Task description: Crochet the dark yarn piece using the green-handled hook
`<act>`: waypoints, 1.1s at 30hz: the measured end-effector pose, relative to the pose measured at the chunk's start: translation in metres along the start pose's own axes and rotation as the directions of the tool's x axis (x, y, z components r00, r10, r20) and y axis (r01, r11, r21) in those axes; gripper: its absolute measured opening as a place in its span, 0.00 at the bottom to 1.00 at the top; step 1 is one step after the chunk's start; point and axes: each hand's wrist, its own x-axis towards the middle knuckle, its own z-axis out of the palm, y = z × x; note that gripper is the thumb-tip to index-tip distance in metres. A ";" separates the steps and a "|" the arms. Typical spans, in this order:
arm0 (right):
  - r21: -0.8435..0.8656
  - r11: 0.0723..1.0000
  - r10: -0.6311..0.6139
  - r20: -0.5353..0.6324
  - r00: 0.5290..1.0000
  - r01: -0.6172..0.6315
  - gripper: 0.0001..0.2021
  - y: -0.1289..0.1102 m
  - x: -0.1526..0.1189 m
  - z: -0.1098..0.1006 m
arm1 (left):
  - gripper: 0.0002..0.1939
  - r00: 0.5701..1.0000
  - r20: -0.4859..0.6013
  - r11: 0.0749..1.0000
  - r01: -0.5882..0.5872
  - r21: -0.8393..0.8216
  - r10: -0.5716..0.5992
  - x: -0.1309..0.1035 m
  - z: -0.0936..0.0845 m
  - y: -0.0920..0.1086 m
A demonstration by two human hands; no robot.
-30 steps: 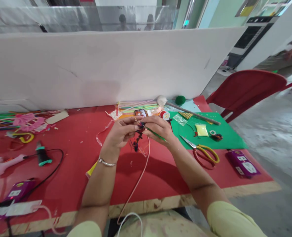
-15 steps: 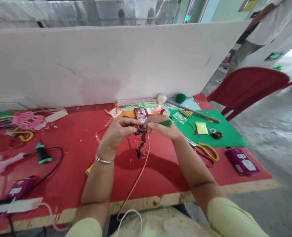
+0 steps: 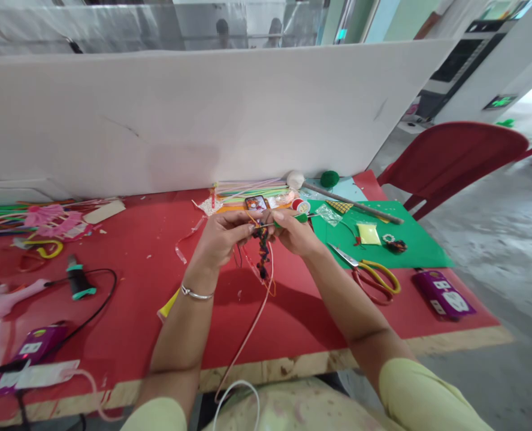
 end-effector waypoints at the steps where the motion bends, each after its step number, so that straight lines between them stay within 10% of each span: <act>1: -0.005 1.000 -0.029 -0.005 1.000 0.029 0.20 0.002 0.000 0.002 | 0.13 0.999 -0.035 0.999 -0.040 0.022 0.040 0.001 0.001 -0.002; 16: -0.506 0.807 -0.413 -0.113 0.904 0.306 0.21 0.005 -0.008 0.012 | 0.23 0.995 -0.094 0.989 -0.054 -0.138 0.042 0.006 0.009 -0.008; 25: -0.769 0.479 -0.627 0.039 0.778 0.425 0.08 0.015 -0.006 0.013 | 0.22 0.871 -0.247 0.822 -0.256 0.509 0.424 -0.004 0.020 -0.020; 29: -0.790 0.385 -0.738 0.046 0.673 0.477 0.08 0.025 -0.011 0.014 | 0.22 0.927 -0.251 0.953 -0.233 0.194 0.278 -0.005 0.023 -0.015; 33: -0.706 0.490 -0.700 0.031 0.714 0.511 0.19 0.019 -0.011 0.014 | 0.25 0.998 -0.046 0.982 0.027 -0.188 -0.036 -0.001 0.013 -0.003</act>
